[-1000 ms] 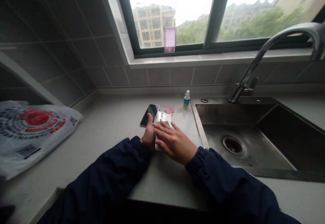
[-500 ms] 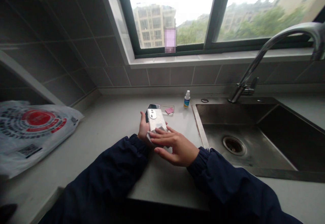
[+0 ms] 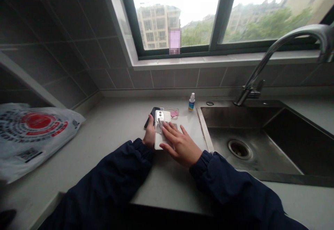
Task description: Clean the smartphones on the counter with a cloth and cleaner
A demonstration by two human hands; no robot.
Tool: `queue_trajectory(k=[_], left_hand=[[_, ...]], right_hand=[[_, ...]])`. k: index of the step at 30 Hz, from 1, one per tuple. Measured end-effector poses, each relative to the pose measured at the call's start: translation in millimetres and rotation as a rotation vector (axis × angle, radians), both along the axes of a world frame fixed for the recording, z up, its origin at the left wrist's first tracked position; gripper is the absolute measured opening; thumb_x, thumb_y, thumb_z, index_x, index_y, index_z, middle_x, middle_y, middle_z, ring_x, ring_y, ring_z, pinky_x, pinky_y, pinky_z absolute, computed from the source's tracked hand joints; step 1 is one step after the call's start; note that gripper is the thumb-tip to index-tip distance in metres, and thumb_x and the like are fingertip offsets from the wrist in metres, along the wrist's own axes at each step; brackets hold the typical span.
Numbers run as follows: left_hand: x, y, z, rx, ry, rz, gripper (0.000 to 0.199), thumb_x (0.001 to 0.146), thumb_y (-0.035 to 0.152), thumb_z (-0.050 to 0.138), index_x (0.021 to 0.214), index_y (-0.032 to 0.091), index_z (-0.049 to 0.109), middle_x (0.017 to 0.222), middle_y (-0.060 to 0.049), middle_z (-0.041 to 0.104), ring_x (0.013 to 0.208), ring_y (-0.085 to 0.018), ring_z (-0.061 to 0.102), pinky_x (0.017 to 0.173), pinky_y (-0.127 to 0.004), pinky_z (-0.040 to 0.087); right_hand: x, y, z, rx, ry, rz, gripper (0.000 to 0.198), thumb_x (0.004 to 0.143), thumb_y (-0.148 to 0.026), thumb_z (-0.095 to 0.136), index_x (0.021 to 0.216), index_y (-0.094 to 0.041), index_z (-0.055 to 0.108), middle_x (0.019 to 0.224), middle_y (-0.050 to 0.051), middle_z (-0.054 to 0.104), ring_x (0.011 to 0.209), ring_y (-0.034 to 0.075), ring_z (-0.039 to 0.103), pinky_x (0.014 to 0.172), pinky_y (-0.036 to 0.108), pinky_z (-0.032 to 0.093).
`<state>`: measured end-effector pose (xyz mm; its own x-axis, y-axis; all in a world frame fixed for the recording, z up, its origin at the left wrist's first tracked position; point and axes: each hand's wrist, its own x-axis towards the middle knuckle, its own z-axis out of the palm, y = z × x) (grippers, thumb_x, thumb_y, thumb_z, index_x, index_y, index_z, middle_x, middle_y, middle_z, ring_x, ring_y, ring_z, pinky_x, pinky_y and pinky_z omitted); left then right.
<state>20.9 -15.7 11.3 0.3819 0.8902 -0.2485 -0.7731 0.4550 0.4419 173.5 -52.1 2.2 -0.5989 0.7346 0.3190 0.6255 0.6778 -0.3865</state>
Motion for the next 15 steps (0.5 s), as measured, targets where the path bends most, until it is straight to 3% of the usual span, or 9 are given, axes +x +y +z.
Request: queue_trajectory(k=[3, 7, 11, 15], left_hand=[[5, -4, -0.8, 0.048, -0.028, -0.061, 0.083, 0.098, 0.070, 0.020, 0.147, 0.009, 0.051, 0.125, -0.022, 0.069, 0.122, -0.033, 0.064, 0.115, -0.047, 0.039], [9, -11, 1.3, 0.106, -0.045, -0.141, 0.072, 0.103, 0.060, 0.014, 0.154, 0.018, 0.043, 0.134, -0.017, 0.066, 0.128, -0.030, 0.061, 0.116, -0.046, 0.037], [4, -14, 0.9, 0.070, 0.008, -0.302, 0.069, 0.104, 0.058, 0.017, 0.151, 0.019, 0.048, 0.126, -0.016, 0.071, 0.117, -0.033, 0.068, 0.107, -0.048, 0.046], [-1, -13, -8.6, 0.052, 0.090, -0.409, 0.068, 0.101, 0.062, 0.027, 0.144, 0.018, 0.056, 0.109, -0.016, 0.076, 0.102, -0.033, 0.074, 0.096, -0.047, 0.053]], right_hand=[[0, 4, -5, -0.005, -0.012, -0.079, 0.074, 0.102, -0.052, 0.046, 0.164, -0.024, 0.016, 0.168, 0.013, 0.018, 0.156, 0.035, 0.017, 0.120, 0.067, 0.024], [3, 10, -10, -0.013, 0.076, -0.181, 0.075, 0.103, -0.054, 0.041, 0.165, -0.024, 0.009, 0.170, 0.014, 0.016, 0.157, 0.034, 0.012, 0.119, 0.069, 0.023], [6, 13, -8, 0.019, 0.197, -0.236, 0.066, 0.104, -0.050, 0.040, 0.163, -0.023, 0.024, 0.167, 0.014, 0.029, 0.157, 0.034, 0.018, 0.121, 0.067, 0.023], [9, 14, -4, 0.070, 0.282, -0.216, 0.057, 0.104, -0.045, 0.044, 0.156, -0.021, 0.042, 0.159, 0.017, 0.044, 0.151, 0.033, 0.035, 0.123, 0.063, 0.024]])
